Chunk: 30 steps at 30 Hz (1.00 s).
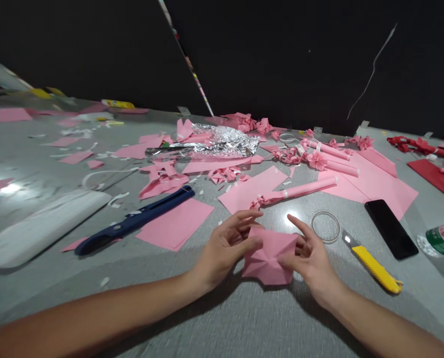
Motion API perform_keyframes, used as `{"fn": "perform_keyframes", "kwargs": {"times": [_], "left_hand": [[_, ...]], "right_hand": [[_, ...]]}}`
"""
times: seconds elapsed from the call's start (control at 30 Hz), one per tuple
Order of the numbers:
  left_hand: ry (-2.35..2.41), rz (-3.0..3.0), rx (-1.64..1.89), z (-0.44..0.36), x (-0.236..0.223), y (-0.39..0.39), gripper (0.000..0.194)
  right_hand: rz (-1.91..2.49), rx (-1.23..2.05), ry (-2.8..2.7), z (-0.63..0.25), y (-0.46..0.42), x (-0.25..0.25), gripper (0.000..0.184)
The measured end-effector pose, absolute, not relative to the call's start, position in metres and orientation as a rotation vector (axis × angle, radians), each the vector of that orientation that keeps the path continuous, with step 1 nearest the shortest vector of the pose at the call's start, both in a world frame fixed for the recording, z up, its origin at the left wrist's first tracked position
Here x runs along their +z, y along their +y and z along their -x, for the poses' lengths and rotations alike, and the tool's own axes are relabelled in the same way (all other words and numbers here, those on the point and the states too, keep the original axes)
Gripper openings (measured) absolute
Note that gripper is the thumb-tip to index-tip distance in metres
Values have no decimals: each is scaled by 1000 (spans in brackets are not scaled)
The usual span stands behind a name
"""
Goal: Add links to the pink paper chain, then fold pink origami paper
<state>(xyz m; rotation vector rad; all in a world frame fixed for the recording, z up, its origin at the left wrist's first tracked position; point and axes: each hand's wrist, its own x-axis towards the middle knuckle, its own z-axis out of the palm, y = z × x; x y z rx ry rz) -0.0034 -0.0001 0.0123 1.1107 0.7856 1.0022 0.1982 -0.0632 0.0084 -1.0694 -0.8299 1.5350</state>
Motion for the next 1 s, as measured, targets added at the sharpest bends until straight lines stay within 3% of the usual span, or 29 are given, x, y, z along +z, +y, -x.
{"fn": "perform_keyframes", "kwargs": {"times": [0.23,0.6,1.0], "left_hand": [[616,-953,838,2,3,0,70],[649,-1021,929,3,-1,-4,48],[781,-1203,1017,2,1,-3,23]], "right_hand": [[1133,1369,-785,-205,-59,7,84],[1127,1327,-860,-209,-60,-7,63],[1121,1338,-803,-207,-62,4,60]]}}
